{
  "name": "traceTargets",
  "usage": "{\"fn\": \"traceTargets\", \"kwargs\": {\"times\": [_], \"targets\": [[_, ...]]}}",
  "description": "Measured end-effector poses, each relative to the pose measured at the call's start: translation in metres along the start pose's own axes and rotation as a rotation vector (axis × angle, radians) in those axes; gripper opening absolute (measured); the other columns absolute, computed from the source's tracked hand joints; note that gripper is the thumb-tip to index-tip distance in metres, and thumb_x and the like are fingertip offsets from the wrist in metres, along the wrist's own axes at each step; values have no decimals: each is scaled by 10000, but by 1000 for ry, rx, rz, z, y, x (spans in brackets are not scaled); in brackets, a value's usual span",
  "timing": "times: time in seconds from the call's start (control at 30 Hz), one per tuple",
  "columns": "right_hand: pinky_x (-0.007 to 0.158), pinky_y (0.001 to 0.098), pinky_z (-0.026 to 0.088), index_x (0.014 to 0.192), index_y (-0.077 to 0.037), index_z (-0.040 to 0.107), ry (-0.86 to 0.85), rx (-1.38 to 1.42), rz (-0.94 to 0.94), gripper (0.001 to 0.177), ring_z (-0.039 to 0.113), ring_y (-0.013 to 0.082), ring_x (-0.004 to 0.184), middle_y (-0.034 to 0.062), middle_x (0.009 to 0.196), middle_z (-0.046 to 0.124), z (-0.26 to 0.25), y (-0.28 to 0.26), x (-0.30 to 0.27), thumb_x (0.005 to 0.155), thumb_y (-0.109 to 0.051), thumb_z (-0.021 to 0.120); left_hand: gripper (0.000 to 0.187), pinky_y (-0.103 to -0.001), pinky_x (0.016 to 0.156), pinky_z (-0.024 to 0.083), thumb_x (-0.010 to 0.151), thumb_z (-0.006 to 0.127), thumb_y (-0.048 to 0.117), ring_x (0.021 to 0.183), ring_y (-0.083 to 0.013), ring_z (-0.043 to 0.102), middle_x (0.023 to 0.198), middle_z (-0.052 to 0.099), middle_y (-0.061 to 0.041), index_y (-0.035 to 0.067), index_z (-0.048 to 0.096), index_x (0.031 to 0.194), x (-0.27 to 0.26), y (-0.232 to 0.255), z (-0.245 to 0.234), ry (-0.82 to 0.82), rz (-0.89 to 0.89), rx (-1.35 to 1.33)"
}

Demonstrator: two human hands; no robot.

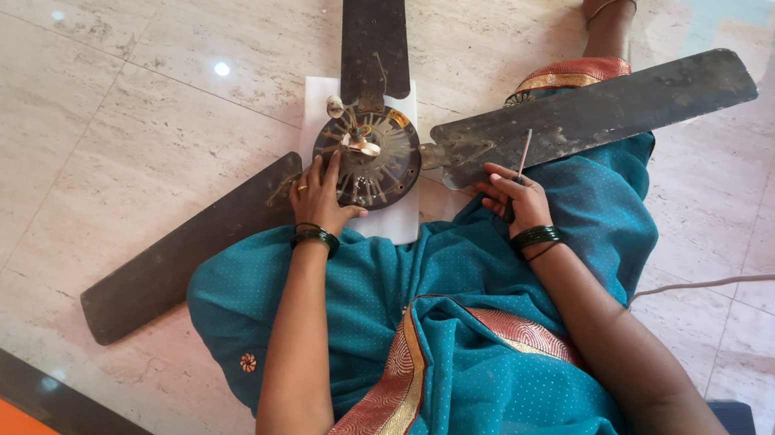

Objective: The person sits on the floor and attaches three fan blades to a ceiling fan motor housing using a screwdriver. They align each blade, insert screws, and tighten them to secure the blades to the central hub.

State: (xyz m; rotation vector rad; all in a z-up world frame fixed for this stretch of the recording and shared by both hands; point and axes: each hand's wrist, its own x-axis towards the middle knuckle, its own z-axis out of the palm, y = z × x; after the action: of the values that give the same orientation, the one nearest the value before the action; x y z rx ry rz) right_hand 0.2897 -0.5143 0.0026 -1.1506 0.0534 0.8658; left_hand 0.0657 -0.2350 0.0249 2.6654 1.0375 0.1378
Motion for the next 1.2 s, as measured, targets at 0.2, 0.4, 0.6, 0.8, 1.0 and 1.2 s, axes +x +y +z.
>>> {"fn": "traceTargets", "kwargs": {"times": [0.2,0.4,0.6,0.8,1.0,1.2], "targets": [[702,290,603,1290,4,684,-1,7,13,341,740,209,927,128,1084,743,1,-1,0,963,-80,635,1296,-598,1195,204,482,980,493,1484,-323,334,1614,369,-117,319,316,1581,-1,2,0,8,-9,30],[702,291,604,1287,4,693,-1,-6,-9,336,735,209,913,131,1050,744,-1,0,1,965,-76,644,1335,-606,1196,202,466,975,528,1494,-315,330,1626,342,-148,340,286,1594,0,2,-2,7,-25,42],[700,289,603,1277,-6,698,8,-9,-32,328,736,203,912,121,1039,745,2,1,-2,961,-76,649,1392,-643,1171,209,463,976,571,1499,-335,304,1642,302,-161,359,212,1607,4,5,-2,-43,-81,82],[733,305,592,1302,8,684,-20,23,-76,355,736,215,929,131,1016,747,5,0,-7,960,-81,654,1416,-670,1134,232,453,979,565,1505,-346,286,1654,286,-165,364,191,1611,4,10,6,-49,-131,46],[774,288,581,1338,18,652,-97,-23,-106,399,749,224,982,138,1049,757,10,3,-7,948,-67,640,1412,-673,1104,261,446,981,567,1499,-346,300,1647,310,-162,362,206,1609,0,21,7,3,-146,43],[767,271,582,1361,37,633,-99,-47,-130,420,753,224,968,146,1044,754,10,8,-5,952,-57,647,1415,-670,1102,251,451,998,558,1495,-351,275,1650,273,-159,378,184,1595,2,37,1,-58,-254,40]]}}
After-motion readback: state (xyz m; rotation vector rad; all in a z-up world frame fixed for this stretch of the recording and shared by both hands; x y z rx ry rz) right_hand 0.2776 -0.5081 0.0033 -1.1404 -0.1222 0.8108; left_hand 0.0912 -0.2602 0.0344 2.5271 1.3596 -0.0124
